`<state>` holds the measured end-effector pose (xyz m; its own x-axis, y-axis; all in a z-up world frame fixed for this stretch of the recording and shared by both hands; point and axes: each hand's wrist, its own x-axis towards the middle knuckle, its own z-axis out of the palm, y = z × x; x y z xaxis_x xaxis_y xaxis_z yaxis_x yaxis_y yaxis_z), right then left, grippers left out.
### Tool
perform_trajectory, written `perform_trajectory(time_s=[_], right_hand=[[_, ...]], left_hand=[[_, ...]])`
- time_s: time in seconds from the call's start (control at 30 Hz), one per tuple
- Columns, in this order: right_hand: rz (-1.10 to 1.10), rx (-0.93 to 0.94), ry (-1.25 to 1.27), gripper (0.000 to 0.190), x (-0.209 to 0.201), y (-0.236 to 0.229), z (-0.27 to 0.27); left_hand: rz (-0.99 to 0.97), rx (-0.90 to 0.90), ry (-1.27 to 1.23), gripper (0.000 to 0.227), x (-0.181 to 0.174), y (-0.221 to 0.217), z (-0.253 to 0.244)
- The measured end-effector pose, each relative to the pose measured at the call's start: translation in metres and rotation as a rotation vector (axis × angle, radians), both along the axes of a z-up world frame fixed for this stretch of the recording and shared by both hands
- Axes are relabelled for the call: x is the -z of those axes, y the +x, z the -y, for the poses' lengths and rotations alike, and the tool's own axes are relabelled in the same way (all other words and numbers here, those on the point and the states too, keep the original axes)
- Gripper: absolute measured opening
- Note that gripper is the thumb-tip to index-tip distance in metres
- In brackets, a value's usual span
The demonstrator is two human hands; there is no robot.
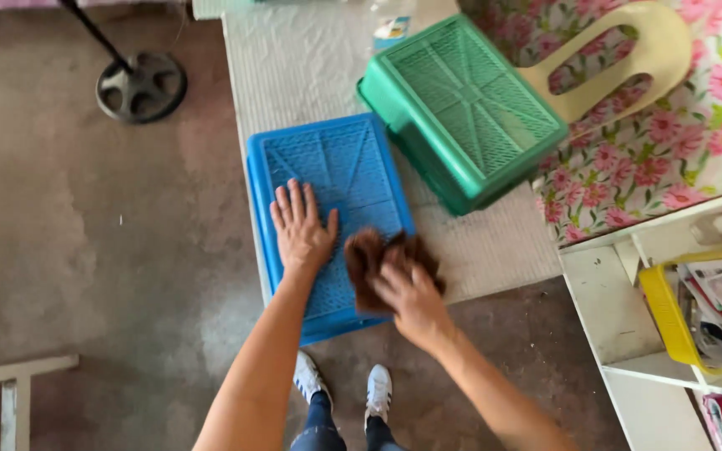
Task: The person is cleaning and wiping down colorful plastic trays using a cloth.
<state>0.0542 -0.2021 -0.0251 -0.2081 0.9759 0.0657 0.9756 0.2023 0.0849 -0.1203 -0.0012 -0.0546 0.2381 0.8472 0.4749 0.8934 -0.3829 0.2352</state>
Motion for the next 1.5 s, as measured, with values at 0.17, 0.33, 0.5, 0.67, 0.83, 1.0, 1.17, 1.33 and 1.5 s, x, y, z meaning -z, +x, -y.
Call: perform_trajectory(time_s=[0.17, 0.33, 0.5, 0.67, 0.83, 1.0, 1.17, 1.33, 1.5], right_hand=[[-0.538, -0.523, 0.103, 0.068, -0.043, -0.057, 0.045], [-0.402, -0.656, 0.408, 0.021, 0.001, -0.150, 0.036], [-0.112, -0.689, 0.508, 0.042, 0.049, -0.109, 0.038], [-0.123, -0.526, 0.259, 0.042, 0.068, -0.033, 0.063], [-0.111, -0.383, 0.121, 0.044, 0.060, 0.036, 0.080], [-0.163, 0.796, -0.400, 0.024, -0.066, 0.063, 0.052], [-0.422, 0.564, 0.303, 0.057, -0.054, 0.121, 0.054], [-0.489, 0.397, 0.211, 0.040, -0.058, 0.019, -0.022], [-0.059, 0.638, 0.078, 0.079, 0.031, 0.003, -0.069]], left_hand=[[-0.047, 0.025, 0.057, 0.078, -0.002, -0.006, -0.001], [-0.054, 0.057, 0.066, 0.076, -0.004, -0.007, 0.000], [-0.082, 0.060, 0.070, 0.077, 0.000, -0.009, -0.003], [-0.079, 0.044, 0.119, 0.075, 0.001, -0.006, -0.003], [-0.024, 0.055, 0.107, 0.075, 0.007, 0.000, -0.007], [0.026, 0.107, 0.113, 0.074, 0.012, -0.002, -0.007], [0.031, 0.122, -0.006, 0.075, 0.013, 0.000, -0.005], [-0.019, 0.159, -0.060, 0.074, 0.008, 0.000, -0.003], [-0.030, 0.187, -0.084, 0.071, 0.006, -0.003, -0.001]])
